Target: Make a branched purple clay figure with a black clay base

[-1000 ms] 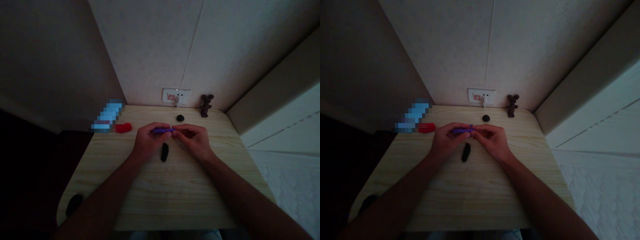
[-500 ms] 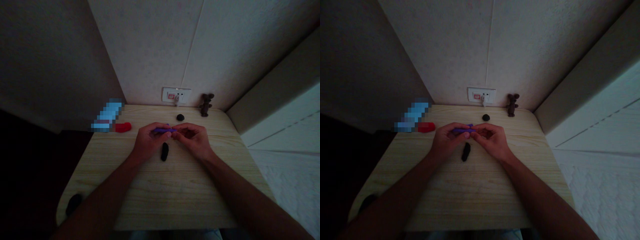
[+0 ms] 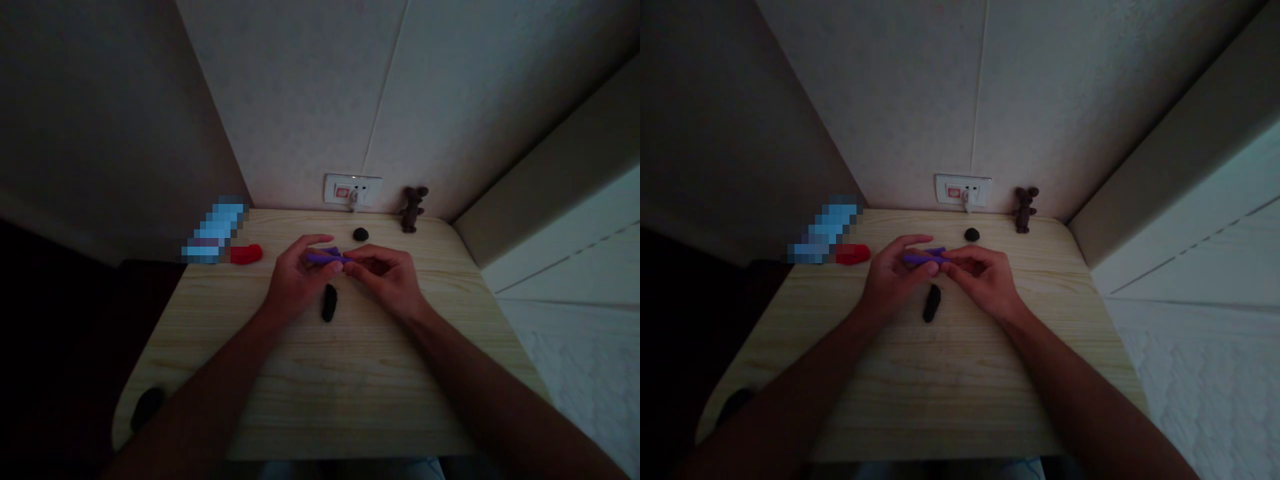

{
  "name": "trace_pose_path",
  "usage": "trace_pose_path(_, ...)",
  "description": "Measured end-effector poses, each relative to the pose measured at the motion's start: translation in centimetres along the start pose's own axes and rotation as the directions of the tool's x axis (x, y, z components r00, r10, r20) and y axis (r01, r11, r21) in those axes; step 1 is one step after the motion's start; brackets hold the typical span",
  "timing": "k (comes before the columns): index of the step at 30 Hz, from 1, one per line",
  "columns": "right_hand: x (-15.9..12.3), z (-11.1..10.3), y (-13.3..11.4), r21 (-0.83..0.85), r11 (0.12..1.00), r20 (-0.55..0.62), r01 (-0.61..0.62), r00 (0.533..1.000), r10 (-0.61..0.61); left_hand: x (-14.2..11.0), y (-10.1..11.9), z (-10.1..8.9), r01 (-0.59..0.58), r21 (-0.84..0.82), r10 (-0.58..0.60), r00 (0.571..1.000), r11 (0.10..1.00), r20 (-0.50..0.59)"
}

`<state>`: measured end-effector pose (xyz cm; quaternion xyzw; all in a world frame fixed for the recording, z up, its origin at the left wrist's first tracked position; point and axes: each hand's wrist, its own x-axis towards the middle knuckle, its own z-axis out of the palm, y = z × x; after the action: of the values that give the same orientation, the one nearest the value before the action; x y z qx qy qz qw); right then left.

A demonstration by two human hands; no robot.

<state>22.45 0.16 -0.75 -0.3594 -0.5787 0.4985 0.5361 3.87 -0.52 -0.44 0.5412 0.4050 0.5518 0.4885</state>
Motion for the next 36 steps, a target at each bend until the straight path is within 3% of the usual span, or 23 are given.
trace_pose_path(20, 0.05, -0.02, 0.01, 0.050, 0.996, 0.025, -0.070, 0.997, 0.068, 0.02, -0.22, -0.11, -0.027, 0.041, 0.027, 1.000, 0.999, 0.002)
trace_pose_path(36, -0.06, -0.07, 0.25, 0.019, 1.000, 0.048, -0.019, 0.999, 0.018, 0.12, -0.50, -0.19, -0.053, -0.004, 0.053, 0.997, 0.999, 0.054)
